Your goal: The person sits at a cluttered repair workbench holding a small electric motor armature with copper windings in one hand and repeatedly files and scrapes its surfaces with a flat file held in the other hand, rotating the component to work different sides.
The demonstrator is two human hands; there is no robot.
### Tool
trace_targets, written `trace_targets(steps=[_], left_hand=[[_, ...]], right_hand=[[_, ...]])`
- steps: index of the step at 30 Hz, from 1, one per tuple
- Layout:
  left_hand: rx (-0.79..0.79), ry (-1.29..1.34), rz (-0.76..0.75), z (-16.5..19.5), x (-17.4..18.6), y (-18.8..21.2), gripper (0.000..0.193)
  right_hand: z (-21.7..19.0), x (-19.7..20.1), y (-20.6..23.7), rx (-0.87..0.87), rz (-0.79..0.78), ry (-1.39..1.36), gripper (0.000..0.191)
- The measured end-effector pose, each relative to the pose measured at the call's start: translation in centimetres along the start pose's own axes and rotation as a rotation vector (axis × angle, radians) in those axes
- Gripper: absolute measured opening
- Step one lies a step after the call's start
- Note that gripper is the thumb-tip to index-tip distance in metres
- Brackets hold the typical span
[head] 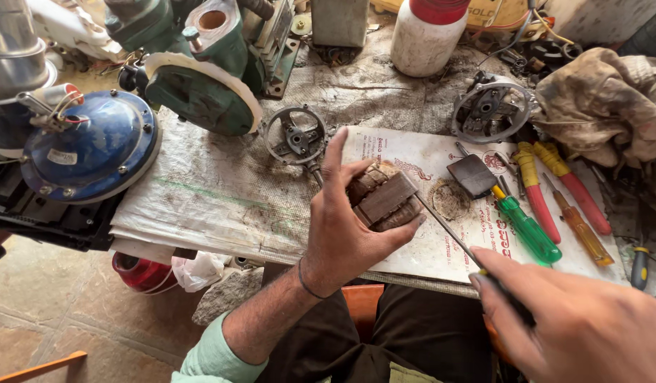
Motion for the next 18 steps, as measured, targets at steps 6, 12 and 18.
trace_targets(steps=[6,12,18], left_hand=[[-0.037,-0.124,-0.028,0.1,-0.9,-0.2,0.118],[-0.076,-0.183,-0.082,0.3,-1.7,-0.2,0.112],[-0.065,-0.141,-0.069,-0.1,-1.8,-0.1,0.116]], right_hand=[[4.1,-1.1,1.0,-0.181,-0.05,-0.052,0.036],[3.7,0.0,0.7,-0.29,-0.006,-0.13,0.036],[-0.2,-0.3,-1.3,-0.009,-0.093,-0.06,0.059]])
Point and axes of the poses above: each hand's wrist, its own y-axis away from the middle knuckle, its own x-axis out of the back of the hand, z = x × y, the point moved 6 cm from there along -y, towards the middle knuckle, and after that the axes turned 7 degrees about -y, right-handed, at the moved point
